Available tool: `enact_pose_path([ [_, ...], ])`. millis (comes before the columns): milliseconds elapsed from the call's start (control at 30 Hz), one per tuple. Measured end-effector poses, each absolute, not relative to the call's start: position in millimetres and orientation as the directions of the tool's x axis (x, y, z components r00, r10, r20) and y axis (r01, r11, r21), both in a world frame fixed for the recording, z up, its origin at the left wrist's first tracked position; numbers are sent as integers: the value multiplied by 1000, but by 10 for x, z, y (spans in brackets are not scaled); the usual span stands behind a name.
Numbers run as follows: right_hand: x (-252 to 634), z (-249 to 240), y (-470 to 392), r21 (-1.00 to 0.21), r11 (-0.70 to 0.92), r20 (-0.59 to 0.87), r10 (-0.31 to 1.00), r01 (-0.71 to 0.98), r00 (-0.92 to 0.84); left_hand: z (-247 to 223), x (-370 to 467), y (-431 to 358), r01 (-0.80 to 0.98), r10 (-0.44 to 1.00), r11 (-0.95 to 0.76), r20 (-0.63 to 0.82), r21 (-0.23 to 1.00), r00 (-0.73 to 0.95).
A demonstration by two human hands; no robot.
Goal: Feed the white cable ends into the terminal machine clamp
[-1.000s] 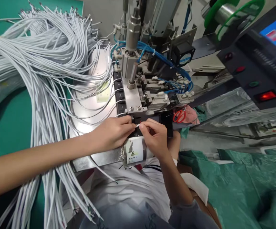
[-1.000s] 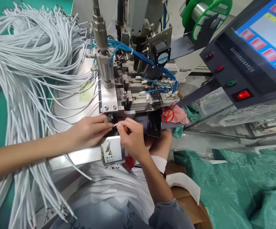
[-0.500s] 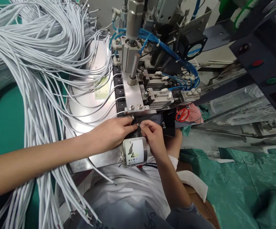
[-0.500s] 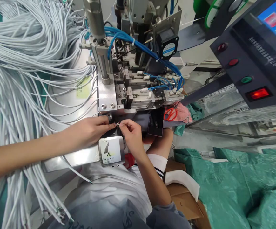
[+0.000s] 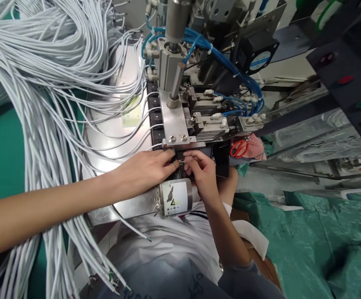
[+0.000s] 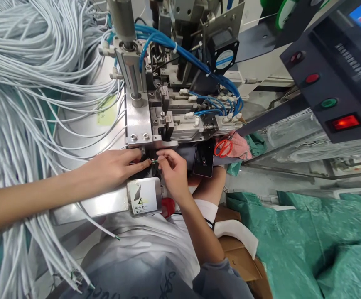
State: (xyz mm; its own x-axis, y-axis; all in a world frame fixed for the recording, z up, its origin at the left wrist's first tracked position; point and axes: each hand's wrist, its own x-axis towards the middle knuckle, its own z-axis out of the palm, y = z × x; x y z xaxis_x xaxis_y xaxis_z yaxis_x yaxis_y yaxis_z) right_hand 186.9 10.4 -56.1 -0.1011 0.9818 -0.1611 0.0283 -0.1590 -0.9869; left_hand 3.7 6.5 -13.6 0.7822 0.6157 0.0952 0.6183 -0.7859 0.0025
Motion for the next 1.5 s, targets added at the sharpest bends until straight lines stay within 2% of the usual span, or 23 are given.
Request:
enact_pose_path([
  [67,1864,-535,113,-989,-119,-128,987,87,-100,-158,31,66,615,612,-789,103,1,784],
  [167,1858,-534,114,-981,-135,-151,982,137,-113,-181,31,69,613,610,-790,95,-1,786],
  [267,1859,-565,117,-975,-184,-202,966,126,-158,-174,34,70,606,605,-795,66,7,793],
  [433,1859,-594,136,-978,-182,-201,958,106,-205,-136,29,61,618,619,-786,11,17,786],
  [667,1830,-622,128,-961,-273,-276,936,43,-221,-192,39,59,632,631,-775,55,6,774],
  [767,1822,-663,104,-960,-279,-265,927,-13,-267,-117,41,17,655,655,-755,59,5,754],
  [833,1817,-695,99,-967,-253,-235,932,-31,-276,-25,34,-20,686,686,-727,12,-14,727],
  [933,1814,-722,128,-977,-214,-210,938,17,-274,88,14,-65,741,742,-670,-50,-44,669],
  [1033,1840,-669,148,-974,-219,-225,941,52,-253,119,-8,-85,752,754,-657,-41,-59,656],
  [1100,1873,-568,79,-989,-129,-136,986,72,-99,110,-21,-84,753,757,-654,-39,-76,653],
  [1200,1880,-366,-234,-956,118,171,968,268,183,86,-41,-64,781,790,-610,-25,-135,612],
  [1233,1854,-310,-384,-914,168,245,954,370,172,79,-47,-54,798,810,-580,-13,-163,587],
  [1300,1747,-252,-704,-794,271,290,956,545,-53,71,-57,-35,833,849,-516,8,-198,528],
  [1333,1671,-253,-854,-750,324,268,946,576,-182,71,-59,-28,848,864,-491,12,-199,503],
  [1400,1502,-304,-1096,-719,347,172,928,602,-330,83,-56,-24,868,878,-468,25,-167,478],
  [1500,1344,-388,-1242,-768,318,70,905,556,-420,131,-28,-53,827,823,-561,75,-43,563],
])
